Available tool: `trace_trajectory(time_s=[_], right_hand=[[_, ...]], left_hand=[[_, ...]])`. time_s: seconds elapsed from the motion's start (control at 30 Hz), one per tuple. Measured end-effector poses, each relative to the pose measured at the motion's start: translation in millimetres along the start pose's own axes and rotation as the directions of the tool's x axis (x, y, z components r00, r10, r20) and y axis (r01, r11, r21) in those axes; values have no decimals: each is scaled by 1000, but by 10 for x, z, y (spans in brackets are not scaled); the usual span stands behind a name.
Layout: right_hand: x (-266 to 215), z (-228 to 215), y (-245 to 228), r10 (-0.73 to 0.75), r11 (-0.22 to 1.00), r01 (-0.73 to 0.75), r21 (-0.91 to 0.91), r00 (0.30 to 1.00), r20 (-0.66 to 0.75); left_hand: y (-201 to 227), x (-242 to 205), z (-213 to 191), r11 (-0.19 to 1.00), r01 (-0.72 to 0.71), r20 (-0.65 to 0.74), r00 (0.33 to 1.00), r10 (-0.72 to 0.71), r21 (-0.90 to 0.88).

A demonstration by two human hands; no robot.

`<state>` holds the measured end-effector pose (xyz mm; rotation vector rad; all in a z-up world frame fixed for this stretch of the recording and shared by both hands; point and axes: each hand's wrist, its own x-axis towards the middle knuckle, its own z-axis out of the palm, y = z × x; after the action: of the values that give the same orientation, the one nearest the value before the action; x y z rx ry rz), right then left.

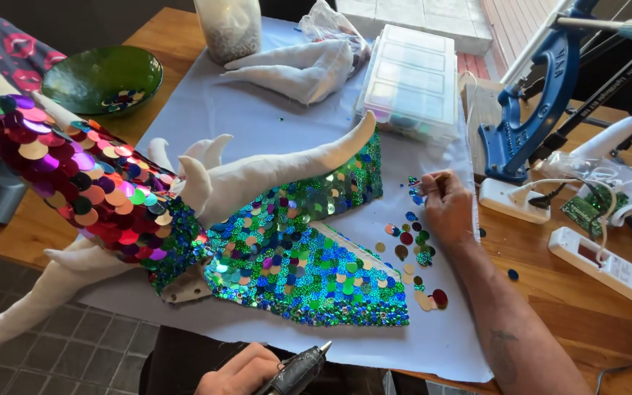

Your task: Decorating a stuffed fabric horn by gluing individual sequins onto its surface using a hot glue gun and a positioning tool.

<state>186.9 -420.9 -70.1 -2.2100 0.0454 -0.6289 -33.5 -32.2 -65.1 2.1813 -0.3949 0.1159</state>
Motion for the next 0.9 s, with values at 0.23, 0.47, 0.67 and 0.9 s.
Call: trace_trajectory(time_s=[0.23,0.47,0.67,0.9], right_hand=[[33,97,32,0,999,-2,46,999,50],[84,170,222,9,999,-10,30,1000,30],[179,203,513,-242,957,252,-144,967,86],[31,154,92,50,998,-50,36,999,10]], left_hand=[[63,60,-143,994,-22,88,996,32,-108],[98,112,-257,963,-10,192,979,64,-269],[289,227,-451,890,-251,114,942,314,-381],[182,217,-468,944,-241,57,964,260,-224]])
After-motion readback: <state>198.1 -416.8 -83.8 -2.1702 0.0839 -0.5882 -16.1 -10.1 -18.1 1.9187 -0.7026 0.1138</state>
